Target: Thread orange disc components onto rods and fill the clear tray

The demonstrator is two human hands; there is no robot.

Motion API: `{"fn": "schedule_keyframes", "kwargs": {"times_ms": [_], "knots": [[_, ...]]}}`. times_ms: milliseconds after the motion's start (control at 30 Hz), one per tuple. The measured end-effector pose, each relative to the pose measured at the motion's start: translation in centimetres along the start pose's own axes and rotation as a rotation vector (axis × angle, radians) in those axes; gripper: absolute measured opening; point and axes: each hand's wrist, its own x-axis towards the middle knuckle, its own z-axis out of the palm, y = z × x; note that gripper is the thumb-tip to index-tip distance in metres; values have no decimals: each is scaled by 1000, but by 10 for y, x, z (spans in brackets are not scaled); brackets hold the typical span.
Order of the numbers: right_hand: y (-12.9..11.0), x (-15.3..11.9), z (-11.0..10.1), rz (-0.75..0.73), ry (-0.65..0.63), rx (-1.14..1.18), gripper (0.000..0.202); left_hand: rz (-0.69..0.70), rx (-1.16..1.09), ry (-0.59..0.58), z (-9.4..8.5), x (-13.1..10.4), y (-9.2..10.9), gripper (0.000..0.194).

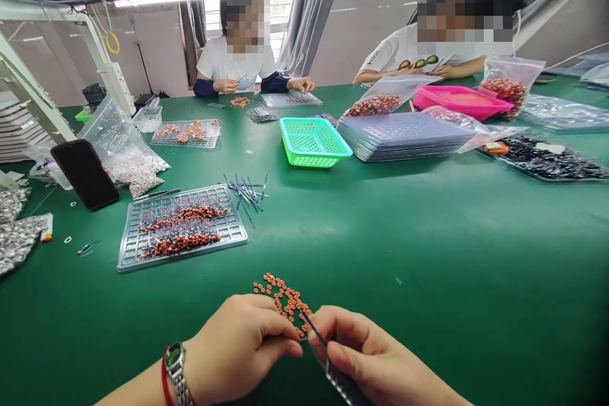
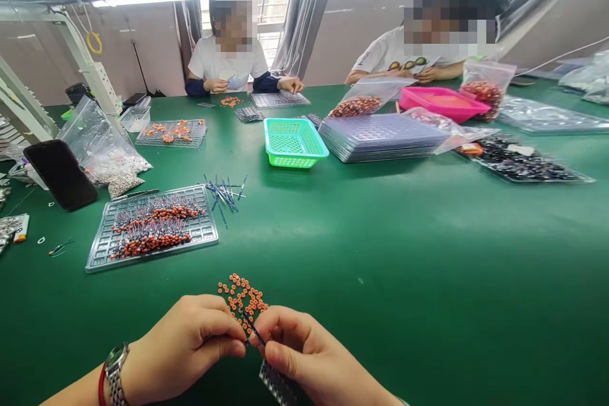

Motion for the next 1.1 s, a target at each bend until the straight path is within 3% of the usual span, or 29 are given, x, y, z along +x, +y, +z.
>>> {"fn": "schedule_keyframes", "kwargs": {"times_ms": [67, 167, 200, 267, 400, 767, 933, 1100], "knots": [[-4, 1, 1, 57, 46, 106, 37, 22, 136, 30, -8, 0, -2, 7], [-10, 2, -5, 140, 239, 291, 31, -9, 557, 180, -37, -5, -9, 10], [-11, 3, -9, 165, 314, 344, 31, -62, 761, 261, -50, -7, -13, 11], [-12, 4, -17, 234, 423, 418, 36, -203, 935, 391, -76, -14, -19, 18], [-11, 5, -27, 352, 529, 470, 52, -400, 1125, 475, -106, -24, -30, 25], [0, 0, -41, 362, 539, 378, 52, -497, 1266, 388, -105, -25, -41, 22], [9, -3, -55, 379, 449, 386, 49, -500, 1261, 387, -106, -25, -43, 21], [24, -4, -67, 234, 443, 214, 40, -521, 1245, 469, -112, -28, -41, 24]]}}
